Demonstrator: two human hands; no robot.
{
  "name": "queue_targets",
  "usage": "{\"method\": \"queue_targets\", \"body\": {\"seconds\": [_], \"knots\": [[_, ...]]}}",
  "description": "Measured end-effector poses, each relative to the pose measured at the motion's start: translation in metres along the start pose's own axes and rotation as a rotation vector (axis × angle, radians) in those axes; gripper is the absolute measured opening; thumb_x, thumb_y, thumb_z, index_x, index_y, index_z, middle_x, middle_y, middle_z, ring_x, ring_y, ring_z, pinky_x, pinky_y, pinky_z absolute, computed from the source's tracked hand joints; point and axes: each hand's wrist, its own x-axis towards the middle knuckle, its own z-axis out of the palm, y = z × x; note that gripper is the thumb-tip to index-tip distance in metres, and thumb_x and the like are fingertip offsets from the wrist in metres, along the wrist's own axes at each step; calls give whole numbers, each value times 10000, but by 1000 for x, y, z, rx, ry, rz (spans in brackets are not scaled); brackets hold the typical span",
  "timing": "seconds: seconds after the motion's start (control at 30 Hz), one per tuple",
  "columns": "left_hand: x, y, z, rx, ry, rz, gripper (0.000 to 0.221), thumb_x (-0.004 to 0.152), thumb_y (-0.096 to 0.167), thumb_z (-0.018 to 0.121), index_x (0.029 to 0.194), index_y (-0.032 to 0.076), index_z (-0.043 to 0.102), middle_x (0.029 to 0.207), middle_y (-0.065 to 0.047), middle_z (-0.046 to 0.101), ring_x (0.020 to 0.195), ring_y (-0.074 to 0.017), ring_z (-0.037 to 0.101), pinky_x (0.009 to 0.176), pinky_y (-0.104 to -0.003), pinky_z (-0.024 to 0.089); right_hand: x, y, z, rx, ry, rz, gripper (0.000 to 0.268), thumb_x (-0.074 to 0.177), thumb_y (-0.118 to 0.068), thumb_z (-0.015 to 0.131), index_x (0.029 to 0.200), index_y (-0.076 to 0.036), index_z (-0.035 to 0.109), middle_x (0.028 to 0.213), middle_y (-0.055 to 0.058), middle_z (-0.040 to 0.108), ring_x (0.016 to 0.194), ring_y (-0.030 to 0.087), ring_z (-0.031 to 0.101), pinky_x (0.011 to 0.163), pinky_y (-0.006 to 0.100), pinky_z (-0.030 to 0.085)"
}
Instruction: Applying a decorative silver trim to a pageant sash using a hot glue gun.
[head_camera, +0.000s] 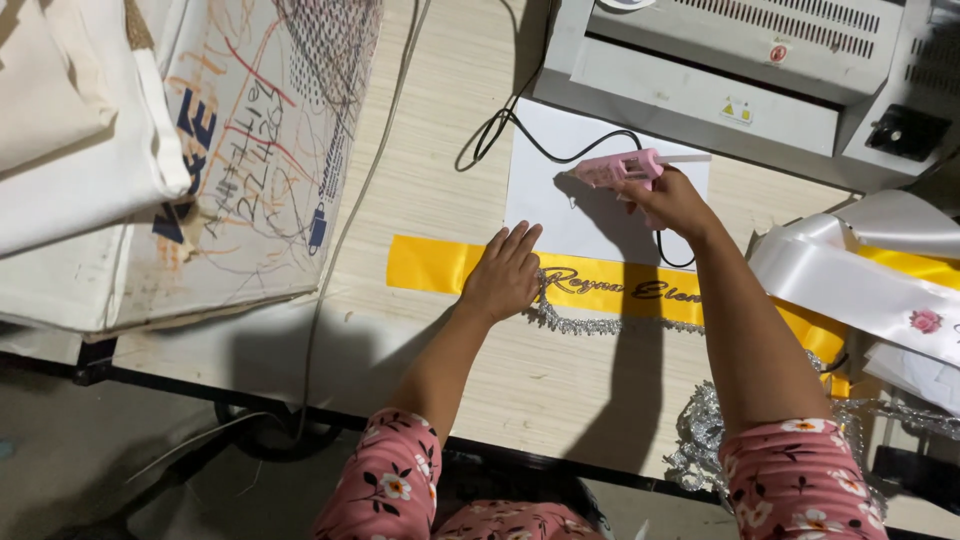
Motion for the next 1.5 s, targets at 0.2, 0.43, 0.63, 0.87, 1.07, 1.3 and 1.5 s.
{"method": "queue_targets", "body": {"seconds": [0.2,0.43,0.63,0.87,1.07,1.3,1.5], "knots": [[0,0,-1,-10,29,3,294,946,286,556,1090,39,625,1594,-173,430,1517,-311,341,1250,-512,230,-5,-7,-6,3,-51,51,329,979,-321,695,1117,-23,725,810,25,696,636,90,585,525,271,469],[3,1,-8,-3,-12,0,294,944,285,545,1081,38,626,1587,-175,433,1509,-308,344,1243,-506,228,8,14,-8,-17,-26,83,316,971,-315,707,1093,-24,714,784,27,678,600,88,559,496,280,438],[3,0,-6,-9,-27,0,293,953,286,536,1087,41,621,1596,-172,419,1517,-308,327,1247,-507,214,20,4,-4,-152,-28,-4,360,962,-289,708,1207,-25,700,867,76,732,697,131,636,607,299,498],[2,1,-5,-23,-49,-14,272,970,285,525,1075,52,616,1612,-168,406,1525,-307,325,1254,-511,219,24,-33,1,-720,-25,-113,376,944,-429,697,1124,-103,742,936,111,765,798,248,719,726,412,552],[2,0,-4,1,-42,2,294,953,294,534,1081,43,617,1598,-177,411,1509,-316,331,1239,-519,223,12,-58,-5,-1242,-131,-173,560,1017,-624,619,935,-91,765,813,102,745,746,282,714,768,410,567],[2,-2,-2,1,19,13,296,956,290,540,1094,41,620,1592,-180,427,1507,-318,342,1240,-517,231,-11,-47,-16,-898,-22,-142,518,917,-564,639,1205,-134,661,823,119,740,682,304,708,632,451,568],[3,-1,-4,-9,-13,11,292,940,283,543,1078,39,625,1575,-179,447,1494,-323,363,1229,-517,242,-9,-23,-16,-613,85,-319,338,932,-365,735,1149,-111,685,964,91,783,767,236,718,679,387,567]]}}
